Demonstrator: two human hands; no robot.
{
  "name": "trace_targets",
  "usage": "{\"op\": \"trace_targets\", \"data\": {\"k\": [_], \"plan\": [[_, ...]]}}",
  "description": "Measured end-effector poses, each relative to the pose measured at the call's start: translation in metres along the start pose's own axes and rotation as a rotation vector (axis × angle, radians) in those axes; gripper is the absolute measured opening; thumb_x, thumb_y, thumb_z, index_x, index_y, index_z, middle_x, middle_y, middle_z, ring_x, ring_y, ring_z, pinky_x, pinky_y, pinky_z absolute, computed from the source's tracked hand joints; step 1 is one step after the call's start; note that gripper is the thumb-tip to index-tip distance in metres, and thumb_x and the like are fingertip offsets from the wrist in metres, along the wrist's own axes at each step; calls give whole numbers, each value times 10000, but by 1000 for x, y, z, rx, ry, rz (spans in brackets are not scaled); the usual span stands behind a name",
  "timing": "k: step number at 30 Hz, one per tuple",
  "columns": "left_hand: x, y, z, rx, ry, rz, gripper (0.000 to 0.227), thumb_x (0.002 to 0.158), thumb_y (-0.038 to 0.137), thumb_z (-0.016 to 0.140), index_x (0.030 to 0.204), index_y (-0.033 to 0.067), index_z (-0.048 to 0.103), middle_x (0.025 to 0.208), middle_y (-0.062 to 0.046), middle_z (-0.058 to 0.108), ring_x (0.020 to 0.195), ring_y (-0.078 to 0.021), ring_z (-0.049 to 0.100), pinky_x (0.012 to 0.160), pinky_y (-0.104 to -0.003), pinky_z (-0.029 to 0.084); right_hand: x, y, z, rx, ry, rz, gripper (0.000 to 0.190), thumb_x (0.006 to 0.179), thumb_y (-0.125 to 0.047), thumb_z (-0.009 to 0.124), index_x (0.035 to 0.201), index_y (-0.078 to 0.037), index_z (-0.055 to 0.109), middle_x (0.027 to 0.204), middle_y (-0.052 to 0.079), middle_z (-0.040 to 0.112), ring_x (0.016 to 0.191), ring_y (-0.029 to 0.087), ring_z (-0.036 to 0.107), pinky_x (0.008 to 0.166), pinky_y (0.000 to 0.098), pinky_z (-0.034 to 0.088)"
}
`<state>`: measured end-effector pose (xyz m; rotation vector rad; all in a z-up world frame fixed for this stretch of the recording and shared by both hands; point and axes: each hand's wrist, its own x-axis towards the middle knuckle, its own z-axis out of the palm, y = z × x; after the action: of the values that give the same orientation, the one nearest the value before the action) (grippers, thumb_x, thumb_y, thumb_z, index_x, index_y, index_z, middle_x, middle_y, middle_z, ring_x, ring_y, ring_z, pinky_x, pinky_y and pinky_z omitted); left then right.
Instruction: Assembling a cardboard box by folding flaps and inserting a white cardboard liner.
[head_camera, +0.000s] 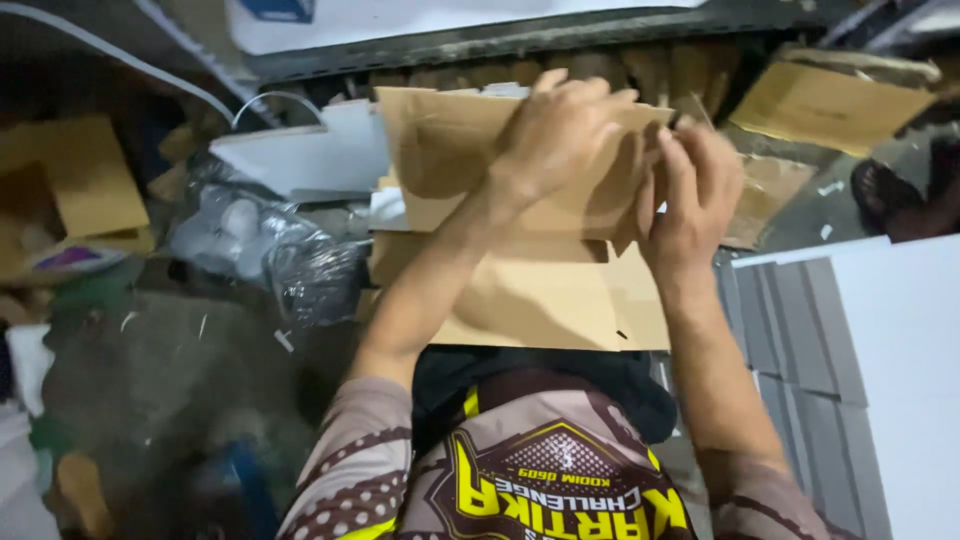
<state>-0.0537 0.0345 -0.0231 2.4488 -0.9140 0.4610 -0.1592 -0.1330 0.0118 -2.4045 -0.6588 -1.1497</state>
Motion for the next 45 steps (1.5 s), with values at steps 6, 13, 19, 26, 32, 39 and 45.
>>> {"op": "trace_targets", "data": {"k": [6, 13, 19, 26, 32, 39, 45], "plan": [[-9, 9, -6, 1, 117, 7, 171, 919, 26, 554, 1003, 48, 701, 896, -86, 652, 875, -299, 675, 1099, -589, 407, 43, 22, 19, -79, -424, -187, 451, 991, -31, 629, 1431, 61, 604, 1404, 234, 659, 1213, 377, 662, 1050, 504, 501], [-97, -13, -67, 211, 482, -83, 471, 902, 170, 956, 1283, 55, 703, 1307, -106, 672, 1247, -257, 633, 1120, -646, 337, 36, 43, 25, -52, -457, -219, 312, 1038, 8, 688, 1349, 17, 704, 1162, 207, 698, 933, 372, 637, 814, 440, 552], [-212, -74, -52, -100, 722, -623, 343, 978, 193, 742, 1278, 80, 621, 1146, -84, 663, 1068, -256, 650, 970, -369, 510, 30, 65, 31, -231, -575, -187, 362, 992, -125, 798, 1347, -74, 745, 998, 107, 652, 847, 263, 633, 657, 377, 551], [-251, -82, -8, -450, 283, -832, 110, 877, 166, 721, 953, 115, 661, 817, -4, 686, 738, -129, 623, 683, -279, 463, 62, 72, 61, -340, -710, -223, 561, 1060, -647, 771, 1147, -100, 686, 1043, 104, 705, 856, 319, 692, 687, 433, 541], [-264, -89, 16, -303, 246, -891, 151, 870, 224, 718, 963, 113, 674, 847, -79, 750, 773, -287, 712, 665, -393, 498, 90, 48, 97, -251, -935, -87, 619, 1033, -690, 702, 1309, -136, 695, 913, 195, 773, 817, 418, 742, 586, 500, 564], [-274, -83, 34, -21, 171, -962, 408, 938, 492, 688, 859, 108, 572, 881, -82, 686, 824, -391, 657, 605, -527, 443, 96, 23, 106, -30, -1068, 75, 595, 948, -517, 753, 1494, -289, 683, 973, 120, 790, 892, 425, 714, 669, 531, 549], [-255, -43, 17, 208, 257, -778, 102, 898, 130, 675, 880, 51, 614, 880, -111, 685, 723, -376, 633, 691, -484, 496, 68, 40, 113, -224, -992, -43, 385, 1056, -642, 681, 1149, -271, 727, 828, 139, 753, 817, 380, 737, 590, 472, 555]]}}
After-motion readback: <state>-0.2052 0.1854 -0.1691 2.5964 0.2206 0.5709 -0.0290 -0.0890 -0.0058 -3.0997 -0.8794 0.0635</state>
